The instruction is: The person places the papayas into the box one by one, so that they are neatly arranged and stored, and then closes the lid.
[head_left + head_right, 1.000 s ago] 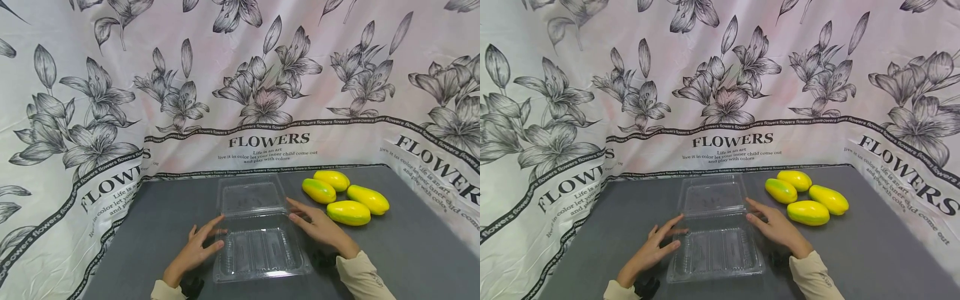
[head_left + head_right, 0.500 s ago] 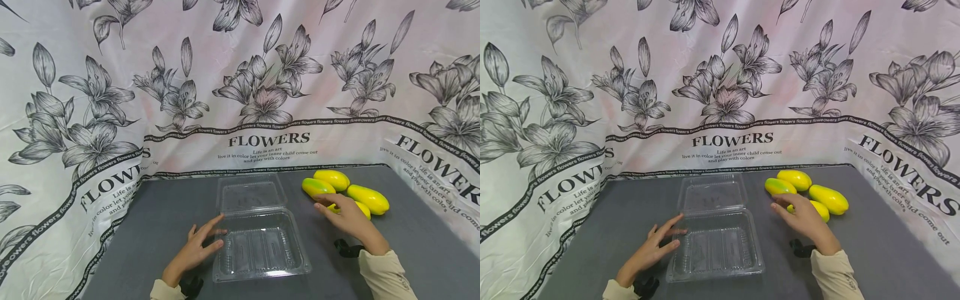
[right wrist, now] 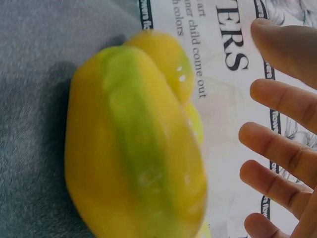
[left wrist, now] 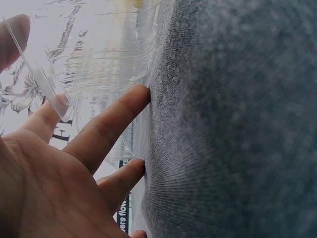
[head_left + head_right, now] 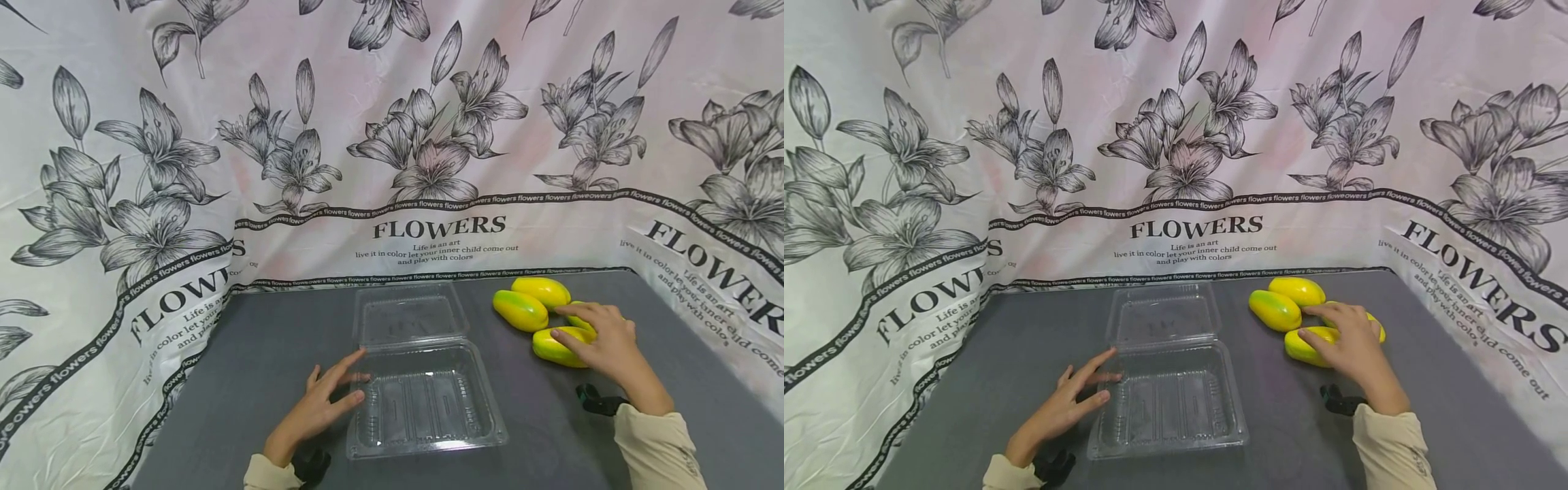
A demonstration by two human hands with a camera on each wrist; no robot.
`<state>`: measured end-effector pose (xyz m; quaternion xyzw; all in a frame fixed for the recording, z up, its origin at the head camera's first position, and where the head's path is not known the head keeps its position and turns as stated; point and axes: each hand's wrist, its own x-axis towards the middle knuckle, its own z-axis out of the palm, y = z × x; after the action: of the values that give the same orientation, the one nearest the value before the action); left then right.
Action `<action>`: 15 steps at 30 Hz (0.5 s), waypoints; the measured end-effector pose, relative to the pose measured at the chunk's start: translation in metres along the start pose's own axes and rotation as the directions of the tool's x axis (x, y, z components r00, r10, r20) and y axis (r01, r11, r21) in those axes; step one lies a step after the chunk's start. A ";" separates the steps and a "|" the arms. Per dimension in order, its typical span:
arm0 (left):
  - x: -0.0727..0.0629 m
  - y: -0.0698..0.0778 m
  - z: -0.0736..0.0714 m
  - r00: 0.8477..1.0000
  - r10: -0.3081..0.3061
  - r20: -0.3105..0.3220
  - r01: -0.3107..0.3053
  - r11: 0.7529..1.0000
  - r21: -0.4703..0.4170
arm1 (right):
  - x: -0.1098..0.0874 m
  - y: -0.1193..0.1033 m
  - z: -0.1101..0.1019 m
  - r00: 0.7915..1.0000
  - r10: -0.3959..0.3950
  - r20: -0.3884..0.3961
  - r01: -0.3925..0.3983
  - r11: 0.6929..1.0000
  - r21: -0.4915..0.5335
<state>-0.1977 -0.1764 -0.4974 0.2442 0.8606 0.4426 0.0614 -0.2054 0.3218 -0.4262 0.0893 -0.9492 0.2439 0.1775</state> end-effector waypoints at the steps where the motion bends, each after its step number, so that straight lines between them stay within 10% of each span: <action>1: 0.000 0.000 0.000 1.000 0.000 0.003 0.000 1.000 -0.003 | 0.000 0.002 0.000 1.000 0.002 0.003 -0.002 1.000 -0.008; 15: -0.002 0.003 -0.001 1.000 -0.005 0.014 0.006 1.000 -0.025 | -0.005 0.026 0.002 0.989 0.104 0.103 -0.095 0.992 -0.086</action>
<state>-0.1957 -0.1766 -0.4950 0.2442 0.8553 0.4512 0.0717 -0.2085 0.3437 -0.4413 0.0473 -0.9698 0.2087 0.1174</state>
